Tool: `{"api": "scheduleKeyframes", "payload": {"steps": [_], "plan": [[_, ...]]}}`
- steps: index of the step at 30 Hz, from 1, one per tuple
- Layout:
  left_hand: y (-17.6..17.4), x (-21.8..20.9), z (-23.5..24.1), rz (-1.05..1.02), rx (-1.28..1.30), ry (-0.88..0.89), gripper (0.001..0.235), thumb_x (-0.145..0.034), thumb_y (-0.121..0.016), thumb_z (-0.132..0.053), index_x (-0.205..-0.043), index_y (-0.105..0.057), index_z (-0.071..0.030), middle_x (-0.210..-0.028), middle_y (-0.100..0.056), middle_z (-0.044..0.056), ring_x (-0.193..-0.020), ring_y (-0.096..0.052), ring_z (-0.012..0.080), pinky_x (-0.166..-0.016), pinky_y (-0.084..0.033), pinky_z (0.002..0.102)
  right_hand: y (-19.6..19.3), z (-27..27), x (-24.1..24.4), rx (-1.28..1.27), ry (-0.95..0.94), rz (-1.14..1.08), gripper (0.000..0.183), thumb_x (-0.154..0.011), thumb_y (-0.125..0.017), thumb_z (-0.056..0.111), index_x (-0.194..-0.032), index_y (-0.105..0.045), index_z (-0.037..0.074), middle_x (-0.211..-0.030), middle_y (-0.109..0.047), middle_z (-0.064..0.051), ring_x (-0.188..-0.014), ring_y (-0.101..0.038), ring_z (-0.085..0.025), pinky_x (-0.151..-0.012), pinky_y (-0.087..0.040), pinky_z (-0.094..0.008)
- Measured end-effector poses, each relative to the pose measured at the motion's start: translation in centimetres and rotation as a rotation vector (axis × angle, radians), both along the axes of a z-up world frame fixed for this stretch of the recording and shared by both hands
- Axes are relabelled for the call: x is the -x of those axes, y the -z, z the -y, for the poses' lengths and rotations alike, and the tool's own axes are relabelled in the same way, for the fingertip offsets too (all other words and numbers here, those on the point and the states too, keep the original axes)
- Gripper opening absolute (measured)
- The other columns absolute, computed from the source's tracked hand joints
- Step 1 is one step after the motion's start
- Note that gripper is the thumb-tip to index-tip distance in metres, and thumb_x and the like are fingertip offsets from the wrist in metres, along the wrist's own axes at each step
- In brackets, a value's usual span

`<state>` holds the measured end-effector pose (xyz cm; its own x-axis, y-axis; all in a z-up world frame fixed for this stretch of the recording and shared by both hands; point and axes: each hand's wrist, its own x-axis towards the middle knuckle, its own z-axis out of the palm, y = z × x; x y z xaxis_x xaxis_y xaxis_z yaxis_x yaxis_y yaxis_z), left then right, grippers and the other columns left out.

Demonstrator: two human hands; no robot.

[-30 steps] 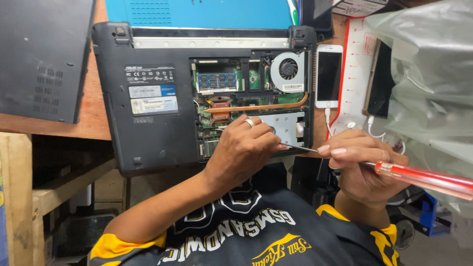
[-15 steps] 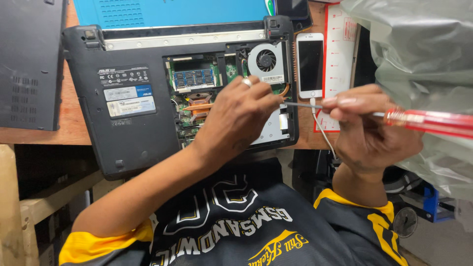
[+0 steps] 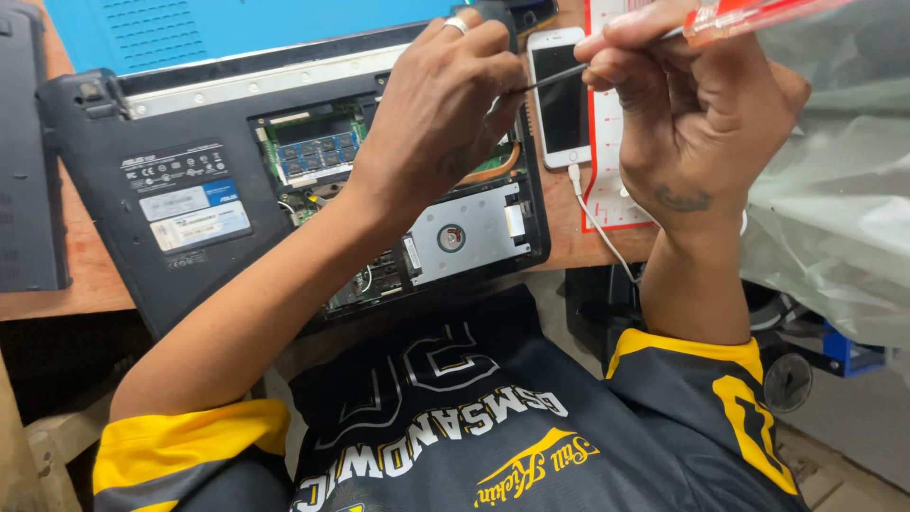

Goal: The person reassembles a laptop by aligning and securing the bottom cover with a screwdriver. They place the cover onto the chassis, then tighten multiple screws around the perimeter to fasten it.

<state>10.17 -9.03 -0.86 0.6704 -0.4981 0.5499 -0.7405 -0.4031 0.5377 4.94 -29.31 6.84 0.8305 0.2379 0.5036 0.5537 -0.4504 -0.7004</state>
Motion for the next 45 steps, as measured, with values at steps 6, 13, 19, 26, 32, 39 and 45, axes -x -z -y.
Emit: {"api": "scheduleKeyframes", "payload": {"steps": [6,13,19,26,32,39,45], "plan": [[-0.3,2.0,1.3,-0.04,-0.04,0.077,0.008,-0.091,-0.074,-0.01,-0.086,-0.068,-0.006,-0.099,-0.061,0.01,-0.099,-0.06,0.0296,-0.088,-0.047,0.043,-0.1,1.2,2.8,0.074,0.083,-0.026,0.012,-0.119,-0.07,-0.007,-0.113,-0.061,-0.012,-0.101,-0.072,-0.018,-0.091,-0.074,-0.019,-0.082,-0.062,-0.025],[-1.2,4.3,1.5,-0.073,-0.13,0.102,0.007,-0.089,-0.072,-0.009,-0.083,-0.069,-0.006,-0.092,-0.06,0.011,-0.095,-0.059,0.0297,-0.086,-0.047,0.042,-0.1,1.5,4.9,-0.01,0.025,0.004,0.014,-0.118,-0.071,-0.005,-0.116,-0.058,-0.011,-0.104,-0.07,-0.017,-0.094,-0.076,-0.019,-0.082,-0.062,-0.023],[-1.2,4.1,0.9,-0.001,-0.058,0.027,0.009,-0.096,-0.073,-0.011,-0.089,-0.07,-0.005,-0.099,-0.061,0.011,-0.097,-0.059,0.0285,-0.089,-0.047,0.042,-0.6,0.9,4.1,0.126,0.105,0.057,0.008,-0.112,-0.071,-0.009,-0.108,-0.065,-0.013,-0.099,-0.073,-0.018,-0.086,-0.072,-0.019,-0.074,-0.058,-0.025],[0.2,4.3,-1.0,-0.012,-0.055,-0.028,0.007,-0.094,-0.075,-0.011,-0.092,-0.072,-0.005,-0.098,-0.062,0.009,-0.095,-0.061,0.0274,-0.089,-0.049,0.042,0.4,-0.5,3.8,-0.004,0.023,-0.039,0.007,-0.119,-0.069,-0.007,-0.116,-0.063,-0.011,-0.107,-0.074,-0.016,-0.092,-0.073,-0.016,-0.086,-0.061,-0.023],[0.7,4.2,-3.1,-0.023,-0.045,-0.05,0.01,-0.097,-0.076,-0.011,-0.093,-0.071,-0.004,-0.098,-0.062,0.008,-0.096,-0.06,0.0263,-0.089,-0.048,0.042,1.2,-1.8,3.4,-0.041,0.01,-0.057,0.01,-0.119,-0.068,-0.007,-0.121,-0.058,-0.009,-0.105,-0.073,-0.017,-0.094,-0.075,-0.016,-0.085,-0.063,-0.024],[0.3,5.1,-5.5,-0.009,-0.015,-0.029,0.011,-0.098,-0.074,-0.009,-0.09,-0.069,-0.004,-0.097,-0.061,0.008,-0.101,-0.06,0.0269,-0.093,-0.049,0.042,0.7,-2.8,3.7,-0.103,-0.062,-0.127,0.007,-0.119,-0.063,-0.01,-0.123,-0.057,-0.008,-0.109,-0.072,-0.016,-0.1,-0.074,-0.018,-0.087,-0.061,-0.024],[0.3,5.6,-8.3,-0.025,0.0,-0.126,0.01,-0.099,-0.076,-0.009,-0.093,-0.07,-0.004,-0.1,-0.063,0.009,-0.103,-0.061,0.0287,-0.092,-0.048,0.043,-0.4,-5.0,2.5,-0.001,-0.222,-0.036,0.003,-0.121,-0.065,-0.011,-0.12,-0.063,-0.009,-0.113,-0.074,-0.017,-0.098,-0.072,-0.017,-0.086,-0.055,-0.023]]}}
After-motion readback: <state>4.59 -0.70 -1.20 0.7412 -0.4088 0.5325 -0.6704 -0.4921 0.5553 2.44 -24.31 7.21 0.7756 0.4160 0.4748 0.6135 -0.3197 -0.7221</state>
